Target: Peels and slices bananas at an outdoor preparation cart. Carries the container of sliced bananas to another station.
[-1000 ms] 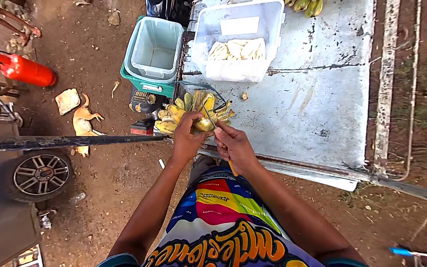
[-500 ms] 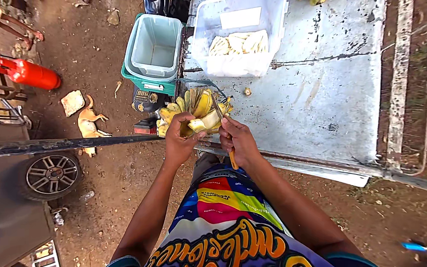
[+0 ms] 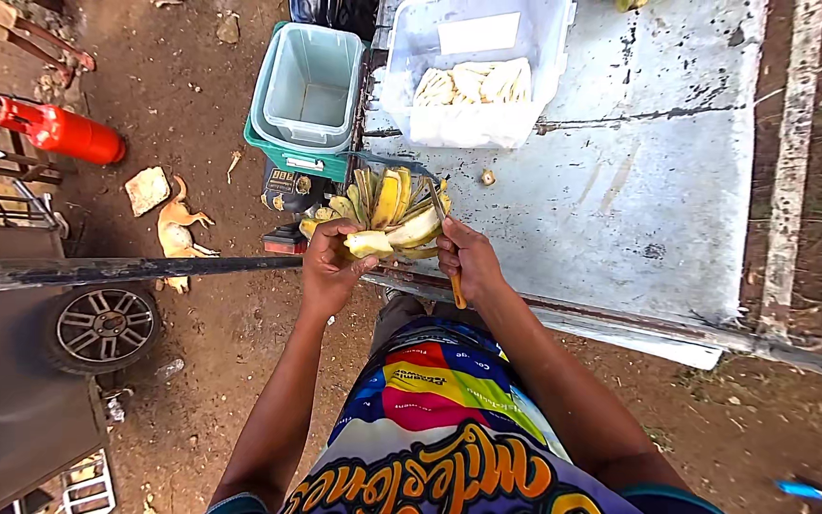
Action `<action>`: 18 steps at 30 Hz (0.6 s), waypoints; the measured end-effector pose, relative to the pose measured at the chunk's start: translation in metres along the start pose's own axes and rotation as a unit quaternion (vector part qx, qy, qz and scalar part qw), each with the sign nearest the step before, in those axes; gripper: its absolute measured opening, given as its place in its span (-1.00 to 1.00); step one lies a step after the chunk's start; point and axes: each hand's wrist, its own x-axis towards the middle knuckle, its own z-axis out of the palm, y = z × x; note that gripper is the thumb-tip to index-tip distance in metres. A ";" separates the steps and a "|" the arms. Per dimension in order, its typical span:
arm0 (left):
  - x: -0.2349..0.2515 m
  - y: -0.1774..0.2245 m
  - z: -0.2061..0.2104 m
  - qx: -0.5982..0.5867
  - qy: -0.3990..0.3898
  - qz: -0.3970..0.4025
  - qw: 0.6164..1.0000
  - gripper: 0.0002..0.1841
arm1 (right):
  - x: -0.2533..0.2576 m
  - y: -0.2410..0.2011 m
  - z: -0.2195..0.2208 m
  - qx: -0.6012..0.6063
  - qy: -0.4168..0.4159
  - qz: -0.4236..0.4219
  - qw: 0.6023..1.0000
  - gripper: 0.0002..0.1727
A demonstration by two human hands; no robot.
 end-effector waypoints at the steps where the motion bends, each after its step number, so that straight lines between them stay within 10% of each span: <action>1: 0.001 0.001 -0.001 0.017 -0.012 -0.006 1.000 -0.44 | 0.001 -0.001 -0.002 -0.012 -0.005 0.006 1.000 -0.72; 11: 0.065 0.029 0.031 0.296 -0.249 -0.017 0.922 -0.57 | -0.038 0.002 -0.011 -0.333 -0.057 -0.304 0.891 -0.22; 18: 0.081 0.022 0.026 0.285 -0.304 0.001 0.909 -0.68 | -0.035 0.012 -0.004 -0.346 -0.005 -0.398 0.850 -0.32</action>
